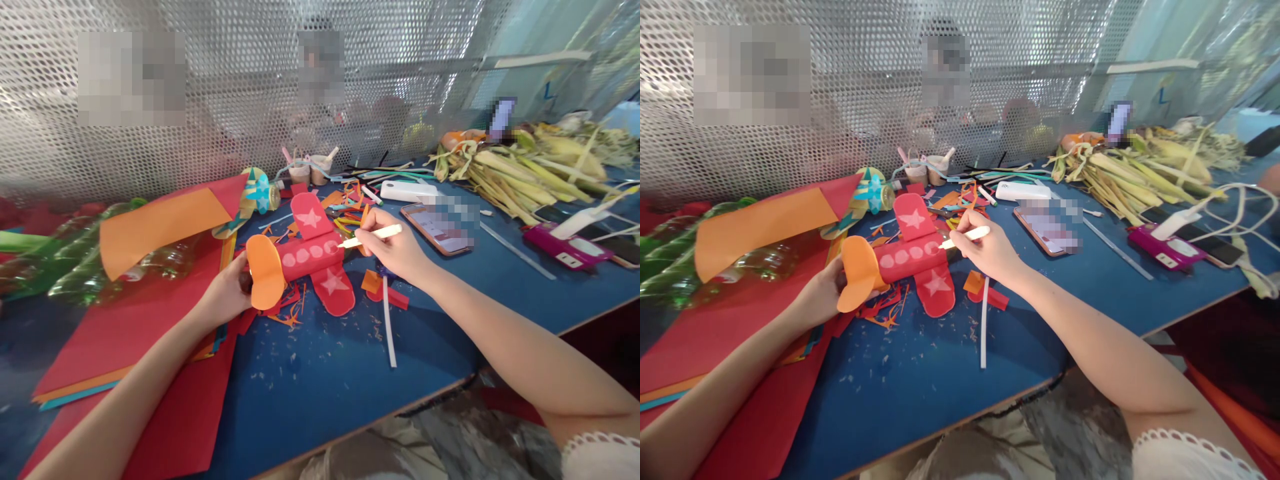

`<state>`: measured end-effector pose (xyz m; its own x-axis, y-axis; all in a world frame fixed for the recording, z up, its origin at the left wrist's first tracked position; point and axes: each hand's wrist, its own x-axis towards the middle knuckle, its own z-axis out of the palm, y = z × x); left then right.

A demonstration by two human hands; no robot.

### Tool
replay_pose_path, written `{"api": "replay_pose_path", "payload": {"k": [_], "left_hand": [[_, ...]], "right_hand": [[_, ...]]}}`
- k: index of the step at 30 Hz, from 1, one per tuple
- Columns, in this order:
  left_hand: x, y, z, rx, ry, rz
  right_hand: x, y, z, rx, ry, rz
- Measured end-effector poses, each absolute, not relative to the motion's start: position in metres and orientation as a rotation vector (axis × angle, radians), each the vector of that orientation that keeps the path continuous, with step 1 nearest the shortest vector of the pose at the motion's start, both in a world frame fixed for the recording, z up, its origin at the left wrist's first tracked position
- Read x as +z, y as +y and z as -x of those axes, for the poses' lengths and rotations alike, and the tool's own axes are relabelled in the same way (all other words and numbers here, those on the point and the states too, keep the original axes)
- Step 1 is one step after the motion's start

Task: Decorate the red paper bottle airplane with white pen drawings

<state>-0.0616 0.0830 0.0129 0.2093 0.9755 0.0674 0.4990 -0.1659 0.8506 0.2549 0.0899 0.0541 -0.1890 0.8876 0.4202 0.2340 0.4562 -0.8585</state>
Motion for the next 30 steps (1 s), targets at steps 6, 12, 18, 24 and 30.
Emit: {"api": "replay_pose_path", "payload": {"k": [6,12,18,24,30], "left_hand": [[0.0153,0.0833,0.0597,0.837,1.326,-1.729],[0.0197,0.0811,0.0568,0.826,1.348,-1.762],[0.0164,0.0828,0.0589,0.824,1.338,-1.758],[0.0192,0.0818,0.0558,0.831,1.324,-1.706],[0.0154,0.0824,0.0601,0.825,1.361,-1.787]], "right_hand": [[0.0527,0.0905,-0.2546,0.806,-1.681,0.972],[0.0522,0.0913,-0.2547,0.812,-1.68,0.952],[0.053,0.0904,-0.2546,0.808,-1.681,0.959],[0.0561,0.0882,-0.253,0.803,-1.738,0.922],[0.0538,0.088,-0.253,0.815,-1.756,0.903]]}}
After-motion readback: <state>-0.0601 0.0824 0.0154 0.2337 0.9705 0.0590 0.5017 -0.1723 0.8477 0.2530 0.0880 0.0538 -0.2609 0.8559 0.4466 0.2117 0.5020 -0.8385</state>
